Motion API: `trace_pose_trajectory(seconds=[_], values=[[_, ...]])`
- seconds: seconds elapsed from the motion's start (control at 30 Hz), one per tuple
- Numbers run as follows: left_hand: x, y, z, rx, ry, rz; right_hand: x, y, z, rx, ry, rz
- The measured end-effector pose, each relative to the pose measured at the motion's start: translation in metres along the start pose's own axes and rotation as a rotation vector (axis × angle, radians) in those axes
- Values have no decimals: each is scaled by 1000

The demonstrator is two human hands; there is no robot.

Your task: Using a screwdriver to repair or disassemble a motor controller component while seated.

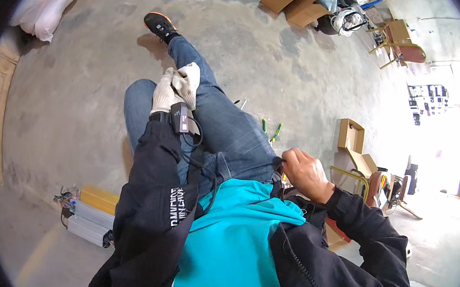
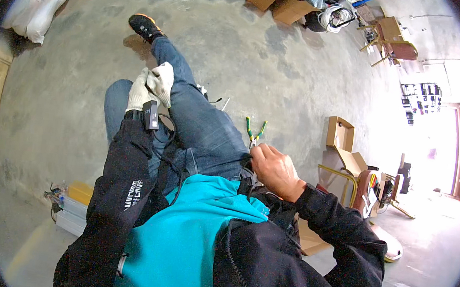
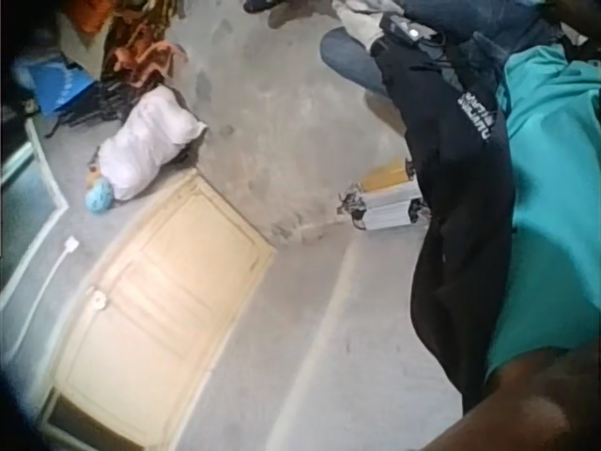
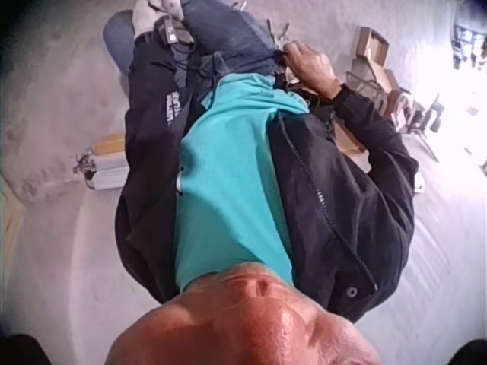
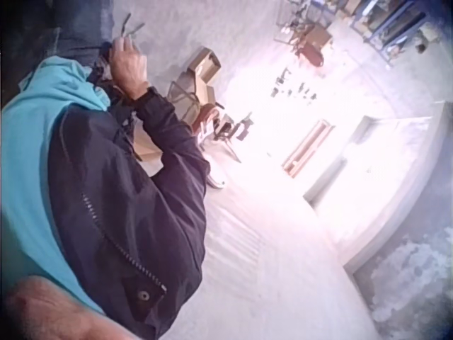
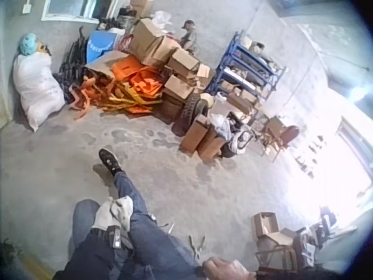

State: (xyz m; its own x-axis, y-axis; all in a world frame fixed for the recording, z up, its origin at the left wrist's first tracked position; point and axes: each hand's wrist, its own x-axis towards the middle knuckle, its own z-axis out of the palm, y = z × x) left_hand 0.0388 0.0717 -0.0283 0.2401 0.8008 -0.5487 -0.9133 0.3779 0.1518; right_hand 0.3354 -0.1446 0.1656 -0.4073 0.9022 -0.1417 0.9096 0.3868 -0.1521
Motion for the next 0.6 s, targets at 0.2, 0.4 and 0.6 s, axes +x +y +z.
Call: trace_pose_trajectory(seconds=[0.2,0.4,0.6], values=[[6,-7,9,68,65,4,-12,15,14,-4,14,-73],[7,-10,14,27,94,2,-36,7,10,41,-82,-201],[2,-6,14,47,137,45,-42,0,13,-31,-212,1]])
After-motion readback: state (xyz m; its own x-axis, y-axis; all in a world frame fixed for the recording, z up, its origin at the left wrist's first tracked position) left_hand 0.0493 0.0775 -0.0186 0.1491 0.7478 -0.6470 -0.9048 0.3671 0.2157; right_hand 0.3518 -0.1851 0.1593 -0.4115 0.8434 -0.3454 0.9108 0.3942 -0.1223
